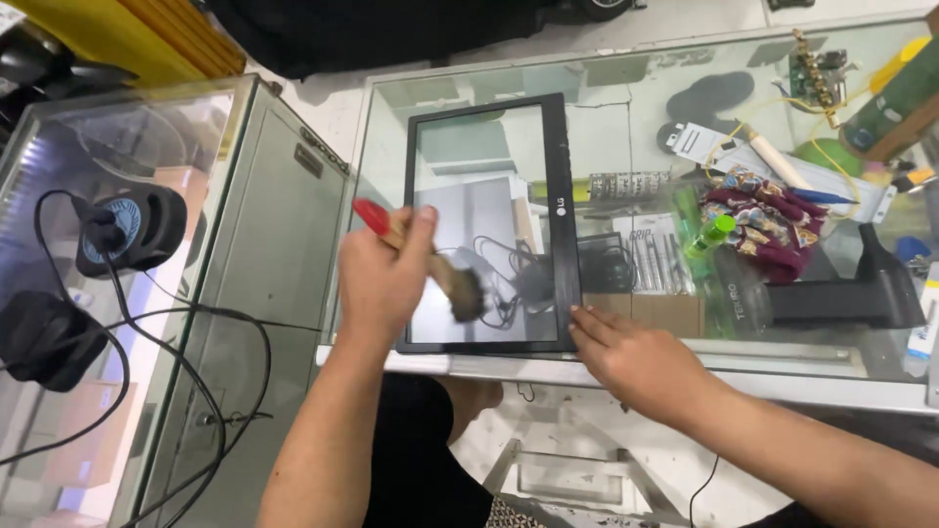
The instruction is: Cleaning a monitor bezel with a brush and installing a circuit board into the rear housing
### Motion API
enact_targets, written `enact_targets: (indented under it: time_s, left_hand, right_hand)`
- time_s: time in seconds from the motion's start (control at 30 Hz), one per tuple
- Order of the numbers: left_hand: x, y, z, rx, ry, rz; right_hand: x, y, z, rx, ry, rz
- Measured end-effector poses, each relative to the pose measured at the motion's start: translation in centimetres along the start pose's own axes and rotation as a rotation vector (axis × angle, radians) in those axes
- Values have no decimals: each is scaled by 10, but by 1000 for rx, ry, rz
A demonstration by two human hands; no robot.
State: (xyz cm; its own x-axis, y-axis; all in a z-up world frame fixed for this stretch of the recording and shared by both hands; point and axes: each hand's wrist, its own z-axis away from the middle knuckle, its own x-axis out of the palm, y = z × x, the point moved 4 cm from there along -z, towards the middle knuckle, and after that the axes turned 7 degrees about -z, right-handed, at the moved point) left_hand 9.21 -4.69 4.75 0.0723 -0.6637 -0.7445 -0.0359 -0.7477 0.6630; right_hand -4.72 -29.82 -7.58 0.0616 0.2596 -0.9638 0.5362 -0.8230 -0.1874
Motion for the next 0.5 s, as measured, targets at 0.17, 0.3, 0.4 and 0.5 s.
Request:
enact_targets:
  time_s: [0.17,0.3,0.4,0.5]
  left_hand:
    - [-15,-73,-39,-83,78,-91]
    - [-1,-65,-30,19,-263,-368]
    - [19,-91,-40,-11,-331,-448]
    - [13,-98,-48,-15,-303,-450]
  right_hand:
    - [-12,44,-23,82,-56,-88]
    - [9,102,-62,36,170,316]
    - [-17,71,-109,-105,109,535]
    - [-10,81,-133,-219,-153,584]
